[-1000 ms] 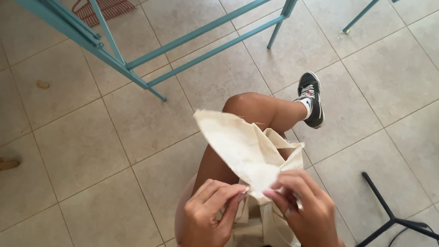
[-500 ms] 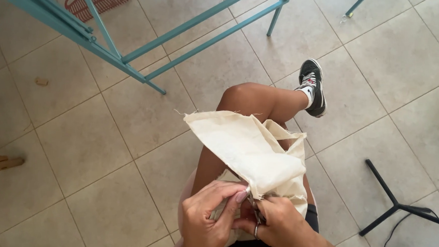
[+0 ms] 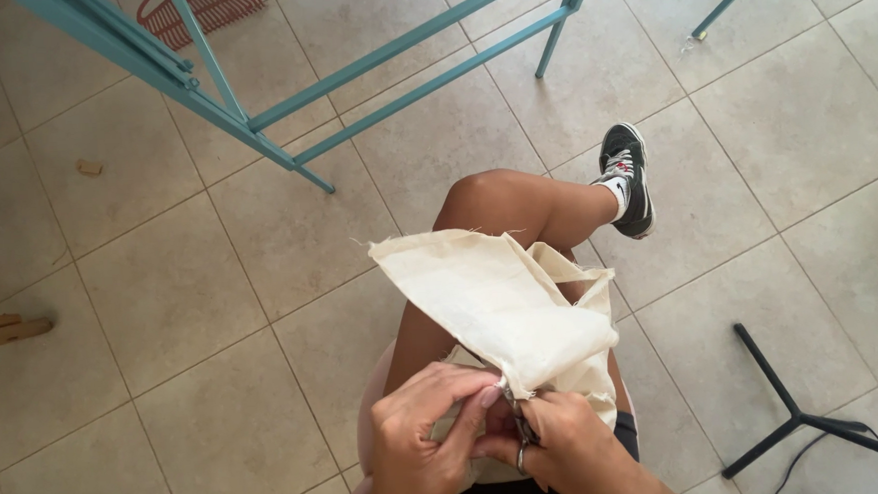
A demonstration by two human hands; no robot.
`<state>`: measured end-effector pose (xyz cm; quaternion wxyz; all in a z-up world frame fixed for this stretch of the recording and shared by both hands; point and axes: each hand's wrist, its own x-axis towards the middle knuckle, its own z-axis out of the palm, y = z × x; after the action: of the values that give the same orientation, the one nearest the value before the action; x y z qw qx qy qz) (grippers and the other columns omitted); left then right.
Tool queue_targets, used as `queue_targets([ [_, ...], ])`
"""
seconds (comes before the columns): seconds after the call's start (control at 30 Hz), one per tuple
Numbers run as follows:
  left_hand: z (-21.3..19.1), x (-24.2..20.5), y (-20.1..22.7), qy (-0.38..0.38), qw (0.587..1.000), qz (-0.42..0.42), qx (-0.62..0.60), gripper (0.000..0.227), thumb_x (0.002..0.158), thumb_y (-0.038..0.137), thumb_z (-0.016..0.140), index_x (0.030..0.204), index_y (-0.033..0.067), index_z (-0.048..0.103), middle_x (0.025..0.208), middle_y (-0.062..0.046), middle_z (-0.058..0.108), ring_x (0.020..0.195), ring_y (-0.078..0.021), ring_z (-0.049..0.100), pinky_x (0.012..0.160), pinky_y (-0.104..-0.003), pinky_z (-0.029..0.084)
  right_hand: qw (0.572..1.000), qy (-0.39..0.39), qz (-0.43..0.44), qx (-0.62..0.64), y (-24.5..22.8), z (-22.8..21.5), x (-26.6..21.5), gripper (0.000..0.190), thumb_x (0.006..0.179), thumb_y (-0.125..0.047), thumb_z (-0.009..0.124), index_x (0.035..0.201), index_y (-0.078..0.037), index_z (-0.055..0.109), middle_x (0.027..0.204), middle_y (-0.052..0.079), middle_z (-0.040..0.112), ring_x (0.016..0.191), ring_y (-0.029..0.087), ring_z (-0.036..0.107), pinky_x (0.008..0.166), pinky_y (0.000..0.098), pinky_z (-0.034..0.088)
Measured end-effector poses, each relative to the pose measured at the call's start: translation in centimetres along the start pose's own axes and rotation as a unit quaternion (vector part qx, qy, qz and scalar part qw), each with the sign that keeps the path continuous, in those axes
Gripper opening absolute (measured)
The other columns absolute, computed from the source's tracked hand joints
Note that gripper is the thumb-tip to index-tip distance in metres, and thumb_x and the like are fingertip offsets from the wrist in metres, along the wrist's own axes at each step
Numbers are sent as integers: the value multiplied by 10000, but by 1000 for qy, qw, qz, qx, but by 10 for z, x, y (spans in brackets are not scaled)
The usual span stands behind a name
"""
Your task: A person uses scissors to trim and cut pieces of white fabric while seated at a workstation.
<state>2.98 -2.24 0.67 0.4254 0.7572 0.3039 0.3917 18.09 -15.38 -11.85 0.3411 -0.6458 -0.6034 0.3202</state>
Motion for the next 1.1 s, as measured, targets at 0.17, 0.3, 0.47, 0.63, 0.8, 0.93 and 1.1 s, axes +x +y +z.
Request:
queue_targets([
  [0.17, 2, -2, 0, -7, 1000, 8, 2, 82, 1009, 58, 710, 963, 41, 776, 910, -68, 825, 796, -215, 790, 774, -323, 637, 999, 15, -4, -37, -5, -11, 1, 402, 848, -491, 931, 827, -170, 690, 597, -1, 699, 601, 192, 736, 601, 373, 555],
  [0.3, -4, -1, -4, -7, 1000, 12, 21, 48, 994, 46, 735, 971, 34, 774, 932, -61, 829, 845, -215, 811, 803, -312, 658, 962, 220, -129, -93, -58, -50, 18, 235, 874, -347, 857, 882, -146, 734, 840, -83, 826, 729, 49, 789, 730, 202, 631],
  [0.47, -6, 5, 2, -36, 997, 60, 32, 81, 1029, 64, 696, 1028, 20, 763, 992, -103, 823, 900, -256, 802, 835, -343, 658, 970, 212, -100, -57, -73, -67, 43, 334, 874, -375, 806, 1038, -101, 709, 1027, 59, 702, 924, 162, 733, 814, 265, 631],
  [0.63, -12, 6, 3, -36, 997, 54, 48, 96, 1037, 59, 676, 1007, 25, 761, 965, -88, 819, 866, -236, 794, 797, -329, 649, 966, 232, -106, -50, -76, -79, 50, 136, 883, -174, 856, 888, -101, 742, 910, 5, 760, 796, 106, 736, 762, 231, 628],
  [0.8, -13, 4, 2, -53, 996, 40, 63, 83, 1040, 68, 678, 1011, 29, 745, 978, -89, 818, 862, -215, 792, 771, -324, 639, 974, 210, -73, 38, -80, -83, 54, 128, 906, -100, 829, 885, -90, 703, 866, 23, 735, 753, 115, 674, 632, 222, 527],
  [0.93, -1, -1, 0, -64, 997, 30, 14, 153, 1014, 200, 758, 1008, 50, 731, 952, -90, 800, 831, -213, 763, 753, -330, 610, 978, 176, -71, 92, -76, -86, 52, 61, 936, -128, 792, 915, -95, 745, 868, 43, 783, 791, 139, 749, 769, 257, 590],
  [1.1, 4, -4, -3, -13, 999, 33, 32, 24, 960, 58, 798, 969, 55, 776, 867, -75, 762, 693, -164, 680, 607, -279, 561, 968, 241, -73, -19, -72, -86, 49, 111, 925, -82, 811, 941, -74, 702, 921, 26, 797, 851, 162, 778, 823, 271, 609],
])
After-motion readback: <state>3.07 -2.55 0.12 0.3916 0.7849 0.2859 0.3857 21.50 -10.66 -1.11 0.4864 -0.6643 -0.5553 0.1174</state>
